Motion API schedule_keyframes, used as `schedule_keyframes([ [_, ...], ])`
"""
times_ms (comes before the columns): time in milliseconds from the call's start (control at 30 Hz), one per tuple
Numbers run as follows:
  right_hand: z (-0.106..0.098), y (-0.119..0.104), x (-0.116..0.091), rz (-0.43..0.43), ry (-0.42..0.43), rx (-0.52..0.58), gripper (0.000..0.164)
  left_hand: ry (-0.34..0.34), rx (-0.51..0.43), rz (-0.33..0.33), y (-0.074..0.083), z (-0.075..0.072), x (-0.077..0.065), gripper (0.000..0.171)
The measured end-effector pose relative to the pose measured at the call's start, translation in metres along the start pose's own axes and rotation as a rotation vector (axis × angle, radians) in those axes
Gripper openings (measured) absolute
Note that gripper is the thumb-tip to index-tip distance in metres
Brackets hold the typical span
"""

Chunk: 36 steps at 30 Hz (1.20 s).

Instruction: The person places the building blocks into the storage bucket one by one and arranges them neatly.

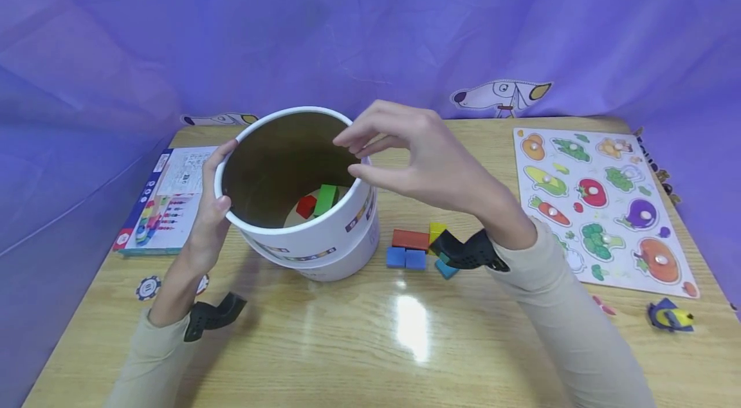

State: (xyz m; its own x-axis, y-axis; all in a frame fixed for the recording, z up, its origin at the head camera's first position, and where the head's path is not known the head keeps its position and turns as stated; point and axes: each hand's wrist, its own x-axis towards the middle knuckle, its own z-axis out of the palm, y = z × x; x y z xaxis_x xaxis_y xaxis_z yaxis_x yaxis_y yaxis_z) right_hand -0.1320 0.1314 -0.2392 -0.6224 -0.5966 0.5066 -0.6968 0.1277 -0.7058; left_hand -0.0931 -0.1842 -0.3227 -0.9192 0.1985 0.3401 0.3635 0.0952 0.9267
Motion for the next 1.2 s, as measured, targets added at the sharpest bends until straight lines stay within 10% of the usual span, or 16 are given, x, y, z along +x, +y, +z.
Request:
schedule_keyframes([
  [600,0.014,0.104,-0.133,0.405,-0.143,-0.200,0.030,-0.007,0.023,-0.015,0.003,0.000,-0.001,0.075],
  [1200,0.027,0.115,-0.148,0.498,-0.133,-0.316,0.023,0.001,0.003,-0.027,0.003,0.000,0.000,0.076],
])
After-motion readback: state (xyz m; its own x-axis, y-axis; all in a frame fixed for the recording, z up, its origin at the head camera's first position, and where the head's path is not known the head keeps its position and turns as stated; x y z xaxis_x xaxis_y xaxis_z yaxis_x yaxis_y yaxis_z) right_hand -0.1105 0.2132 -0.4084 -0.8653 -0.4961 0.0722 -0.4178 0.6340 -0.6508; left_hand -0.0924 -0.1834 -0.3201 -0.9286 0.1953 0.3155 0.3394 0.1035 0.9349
